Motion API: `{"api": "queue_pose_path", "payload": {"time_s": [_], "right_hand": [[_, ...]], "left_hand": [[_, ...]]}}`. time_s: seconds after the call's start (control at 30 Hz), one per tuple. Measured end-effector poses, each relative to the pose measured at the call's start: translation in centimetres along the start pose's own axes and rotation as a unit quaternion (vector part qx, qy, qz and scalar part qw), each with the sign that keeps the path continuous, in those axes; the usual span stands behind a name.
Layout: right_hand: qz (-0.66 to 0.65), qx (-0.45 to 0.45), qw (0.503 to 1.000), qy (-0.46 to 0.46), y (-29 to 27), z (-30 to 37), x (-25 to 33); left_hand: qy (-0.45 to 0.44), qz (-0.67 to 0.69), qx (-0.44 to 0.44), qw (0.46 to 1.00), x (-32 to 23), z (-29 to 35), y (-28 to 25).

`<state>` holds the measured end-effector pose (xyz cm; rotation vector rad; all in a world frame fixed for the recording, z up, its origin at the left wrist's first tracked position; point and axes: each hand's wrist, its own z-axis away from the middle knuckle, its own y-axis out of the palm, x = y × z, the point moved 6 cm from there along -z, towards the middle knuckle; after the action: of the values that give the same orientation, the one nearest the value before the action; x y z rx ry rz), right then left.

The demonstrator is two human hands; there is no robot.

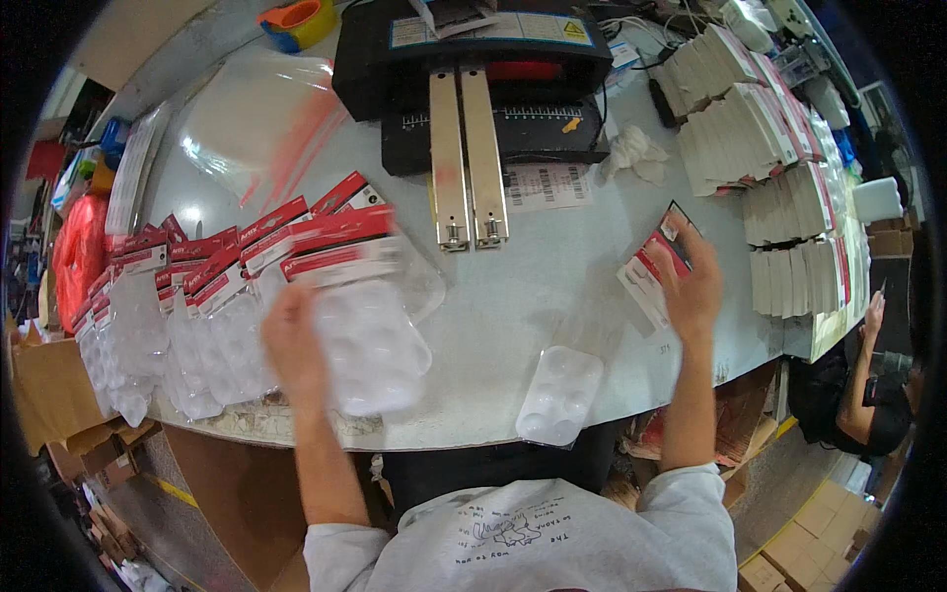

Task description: The person places white plastic mixing palettes into clear plastic bags and seals them with red Artix labels. They repeat this process for multiple units, stacking the finished packages on the table.

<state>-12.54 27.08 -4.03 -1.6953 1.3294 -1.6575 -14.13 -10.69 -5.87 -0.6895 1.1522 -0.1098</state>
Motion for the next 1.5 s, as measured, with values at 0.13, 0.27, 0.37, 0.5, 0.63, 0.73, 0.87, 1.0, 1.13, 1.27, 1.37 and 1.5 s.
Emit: {"api": "queue_pose_path", "payload": {"time_s": [0.13, 0.27, 0.37, 0.5, 0.63, 0.73, 0.87, 1.0, 1.13, 1.27, 1.37, 1.5], "right_hand": [[0.178, 0.079, 0.980, -0.044, 0.6, 0.8, -7.1], [0.136, 0.086, 0.987, -0.008, 1.5, 1.1, -10.2], [0.134, 0.089, 0.987, 0.017, 0.9, 0.6, -9.6], [0.131, 0.079, 0.988, 0.031, -0.2, -0.1, -8.8], [0.061, 0.030, 0.997, 0.036, -0.7, -0.8, -9.9], [0.093, -0.011, 0.996, -0.013, -0.8, -0.9, -10.0], [0.127, -0.003, 0.992, -0.008, -1.0, -0.7, -9.0], [0.127, -0.038, 0.991, 0.010, -3.2, -0.6, -5.9], [-0.294, 0.038, 0.951, 0.090, -4.3, 0.4, -2.2], [-0.212, 0.171, 0.962, -0.020, -1.9, 0.4, 2.4], [-0.081, 0.021, 0.996, 0.041, -2.4, -0.8, 1.1], [-0.261, 0.021, 0.961, 0.085, -2.7, 0.2, 0.4]], "left_hand": [[0.281, -0.254, -0.170, 0.910, -2.8, 3.2, -0.8], [0.361, -0.211, 0.162, 0.894, 0.6, 11.7, 12.2], [0.310, -0.103, 0.224, 0.918, 2.1, 13.6, 16.4], [0.155, 0.106, 0.323, 0.927, 1.5, 12.7, 15.8], [-0.038, 0.326, 0.403, 0.854, 0.8, 12.2, 14.0], [-0.059, 0.330, 0.399, 0.854, 0.9, 12.0, 12.7], [-0.080, 0.346, 0.385, 0.852, 1.5, 11.6, 11.3], [-0.077, 0.333, 0.356, 0.870, 1.5, 10.7, 9.9], [-0.063, 0.335, 0.354, 0.871, 0.8, 10.9, 9.1], [0.030, 0.288, 0.365, 0.885, -0.4, 11.4, 8.1], [0.013, 0.274, 0.339, 0.900, 0.2, 10.6, 7.2], [-0.025, 0.201, 0.276, 0.940, 1.5, 9.5, 6.2]]}}
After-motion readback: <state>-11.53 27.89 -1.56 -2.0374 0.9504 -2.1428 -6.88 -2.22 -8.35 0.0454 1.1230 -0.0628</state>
